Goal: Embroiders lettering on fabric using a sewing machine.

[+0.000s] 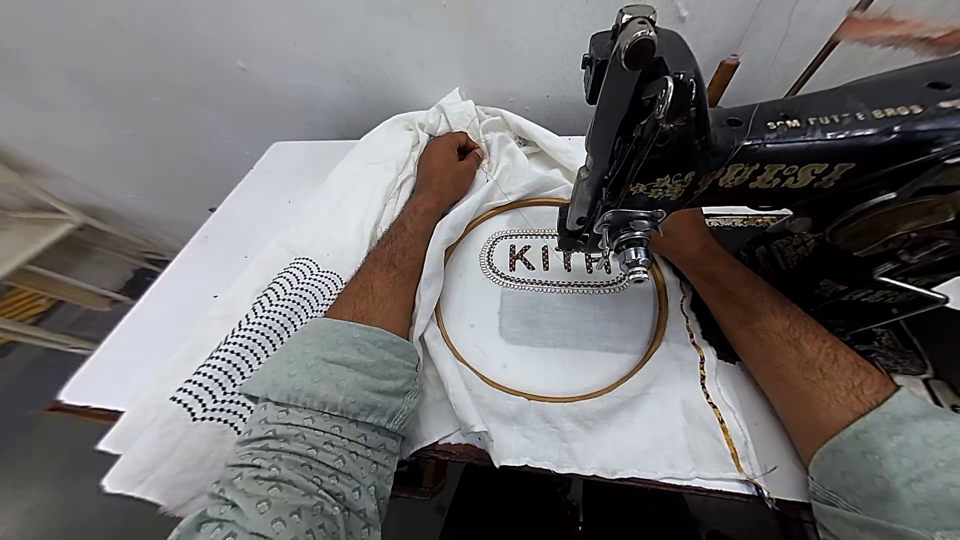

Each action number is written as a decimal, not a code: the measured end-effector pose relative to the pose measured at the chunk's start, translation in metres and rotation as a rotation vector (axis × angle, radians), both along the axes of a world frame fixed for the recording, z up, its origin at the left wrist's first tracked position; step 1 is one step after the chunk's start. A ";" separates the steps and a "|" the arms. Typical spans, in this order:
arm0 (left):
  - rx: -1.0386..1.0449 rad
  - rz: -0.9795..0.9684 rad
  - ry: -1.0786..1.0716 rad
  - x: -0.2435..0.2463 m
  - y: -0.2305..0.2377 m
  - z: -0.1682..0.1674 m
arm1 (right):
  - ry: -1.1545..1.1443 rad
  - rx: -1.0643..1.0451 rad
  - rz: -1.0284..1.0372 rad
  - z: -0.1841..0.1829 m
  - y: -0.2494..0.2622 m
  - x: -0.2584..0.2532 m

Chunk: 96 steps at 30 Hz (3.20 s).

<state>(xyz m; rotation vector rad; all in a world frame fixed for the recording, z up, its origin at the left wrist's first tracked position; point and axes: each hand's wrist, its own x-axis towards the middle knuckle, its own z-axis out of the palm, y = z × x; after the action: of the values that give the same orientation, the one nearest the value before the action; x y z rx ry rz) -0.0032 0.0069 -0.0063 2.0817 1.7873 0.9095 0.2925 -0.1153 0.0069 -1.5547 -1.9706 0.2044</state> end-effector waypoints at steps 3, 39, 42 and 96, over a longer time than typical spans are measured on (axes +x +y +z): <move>0.000 0.003 -0.004 0.001 -0.001 0.001 | 0.000 0.030 0.013 -0.002 0.001 0.001; 0.013 -0.007 0.000 0.000 0.000 0.000 | 0.045 -0.017 -0.006 0.002 -0.002 -0.001; 0.011 -0.004 0.004 0.000 0.001 0.000 | 0.039 0.002 -0.002 0.002 -0.002 -0.001; 0.003 -0.009 0.001 0.000 0.001 0.000 | 0.049 0.012 0.009 -0.001 0.000 0.000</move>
<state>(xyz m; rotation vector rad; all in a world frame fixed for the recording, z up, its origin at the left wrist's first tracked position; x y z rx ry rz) -0.0036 0.0077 -0.0066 2.0905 1.7764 0.9101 0.2928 -0.1155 0.0062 -1.5197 -1.9381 0.2316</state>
